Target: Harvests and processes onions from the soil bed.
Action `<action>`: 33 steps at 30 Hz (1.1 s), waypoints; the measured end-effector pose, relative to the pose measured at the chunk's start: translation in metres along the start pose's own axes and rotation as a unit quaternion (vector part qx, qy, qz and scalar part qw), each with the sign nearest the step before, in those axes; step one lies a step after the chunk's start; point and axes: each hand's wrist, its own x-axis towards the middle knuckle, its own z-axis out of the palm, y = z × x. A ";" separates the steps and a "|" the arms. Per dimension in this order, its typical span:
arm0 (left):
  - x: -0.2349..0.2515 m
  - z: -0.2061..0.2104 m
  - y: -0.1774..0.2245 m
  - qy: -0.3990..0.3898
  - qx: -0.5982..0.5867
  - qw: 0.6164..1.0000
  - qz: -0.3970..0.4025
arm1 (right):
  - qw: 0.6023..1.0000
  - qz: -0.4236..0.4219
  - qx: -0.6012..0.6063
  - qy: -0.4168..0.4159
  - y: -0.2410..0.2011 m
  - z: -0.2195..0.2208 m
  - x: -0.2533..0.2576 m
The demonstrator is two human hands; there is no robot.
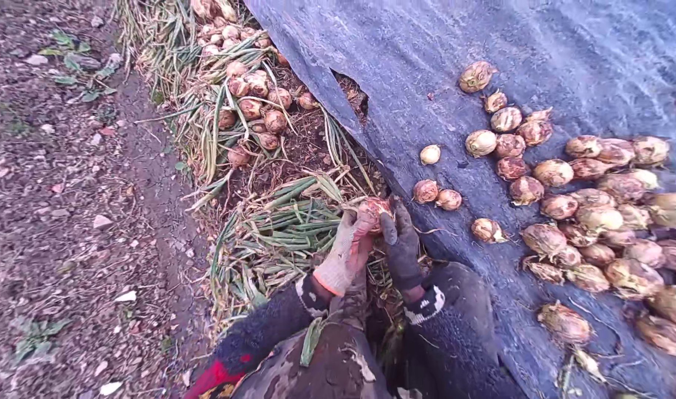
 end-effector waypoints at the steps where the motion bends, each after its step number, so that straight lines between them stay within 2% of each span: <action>1: -0.005 0.002 -0.005 -0.002 0.017 1.000 -0.013 | 1.000 0.000 -0.004 0.030 0.001 -0.003 0.001; 3: -0.011 -0.002 0.001 -0.005 0.104 0.993 -0.062 | 0.999 -0.015 0.005 0.049 0.005 -0.010 0.004; 4: -0.014 -0.007 0.010 -0.011 0.212 0.974 -0.078 | 0.999 -0.017 0.015 0.042 0.005 -0.013 0.007; 5: -0.017 -0.012 0.022 -0.015 0.373 0.926 -0.065 | 0.999 -0.013 0.027 0.033 0.004 -0.016 0.011; 6: -0.020 -0.014 0.032 0.007 0.540 0.842 -0.007 | 0.999 -0.006 0.042 0.017 0.002 -0.019 0.015; 7: -0.022 -0.016 0.040 0.046 0.652 0.752 0.086 | 0.999 0.002 0.053 -0.001 0.000 -0.021 0.017; 8: -0.021 -0.020 0.046 0.075 0.706 0.678 0.190 | 0.998 0.010 0.059 -0.017 -0.002 -0.022 0.018; 9: -0.016 -0.024 0.053 0.066 0.722 0.635 0.265 | 0.997 0.017 0.072 -0.033 -0.004 -0.022 0.019; 10: -0.008 -0.024 0.061 0.017 0.724 0.628 0.286 | 0.995 0.024 0.090 -0.045 -0.006 -0.021 0.020; 11: 0.001 -0.021 0.066 -0.048 0.721 0.640 0.259 | 0.993 0.034 0.103 -0.054 -0.007 -0.019 0.023; 13: 0.021 -0.015 0.069 -0.166 0.653 0.725 0.141 | 0.990 0.050 0.112 -0.076 -0.007 -0.019 0.025; 14: 0.031 -0.017 0.065 -0.190 0.616 0.756 0.116 | 0.988 0.055 0.114 -0.083 -0.006 -0.022 0.026; 16: 0.043 -0.017 0.056 -0.192 0.575 0.790 0.092 | 0.985 0.065 0.129 -0.093 -0.010 -0.029 0.027; 17: 0.043 -0.018 0.048 -0.177 0.528 0.828 0.066 | 0.980 0.069 0.156 -0.105 -0.017 -0.034 0.023; 19: 0.042 -0.020 0.020 -0.091 0.325 0.941 -0.016 | 0.958 0.040 0.240 -0.153 -0.040 -0.042 0.017; 20: 0.041 -0.018 0.011 -0.044 0.237 0.969 -0.056 | 0.951 0.023 0.262 -0.160 -0.052 -0.043 0.015; 22: 0.043 -0.025 0.014 0.001 0.159 0.982 -0.104 | 0.966 0.005 0.247 -0.078 -0.057 -0.042 0.020; 23: 0.045 -0.029 0.022 0.006 0.160 0.981 -0.106 | 0.982 0.022 0.185 -0.016 -0.047 -0.043 0.024; 24: 0.048 -0.029 0.033 0.008 0.184 0.979 -0.092 | 0.994 0.058 0.088 0.003 -0.032 -0.047 0.028; 25: 0.050 -0.021 0.044 0.011 0.228 0.971 -0.068 | 0.994 0.105 -0.002 -0.031 -0.018 -0.054 0.029; 26: 0.052 -0.009 0.053 0.017 0.291 0.956 -0.036 | 0.984 0.156 -0.031 -0.084 -0.006 -0.055 0.028; 27: 0.051 0.002 0.061 0.021 0.384 0.923 0.002 | 0.971 0.200 -0.007 -0.132 0.001 -0.052 0.024; 28: 0.047 0.010 0.064 0.019 0.507 0.860 0.051 | 0.956 0.233 0.051 -0.168 0.004 -0.045 0.018; 29: 0.038 0.016 0.064 0.010 0.637 0.764 0.105 | 0.937 0.260 0.134 -0.193 0.003 -0.037 0.013; 31: 0.015 0.025 0.056 -0.041 0.788 0.580 0.202 | 0.893 0.306 0.273 -0.184 -0.014 -0.026 0.009; 32: 0.007 0.026 0.051 -0.071 0.817 0.525 0.229 | 0.869 0.345 0.312 -0.167 -0.022 -0.024 0.009; 33: 0.001 0.025 0.045 -0.099 0.832 0.493 0.236 | 0.838 0.394 0.342 -0.162 -0.020 -0.026 0.008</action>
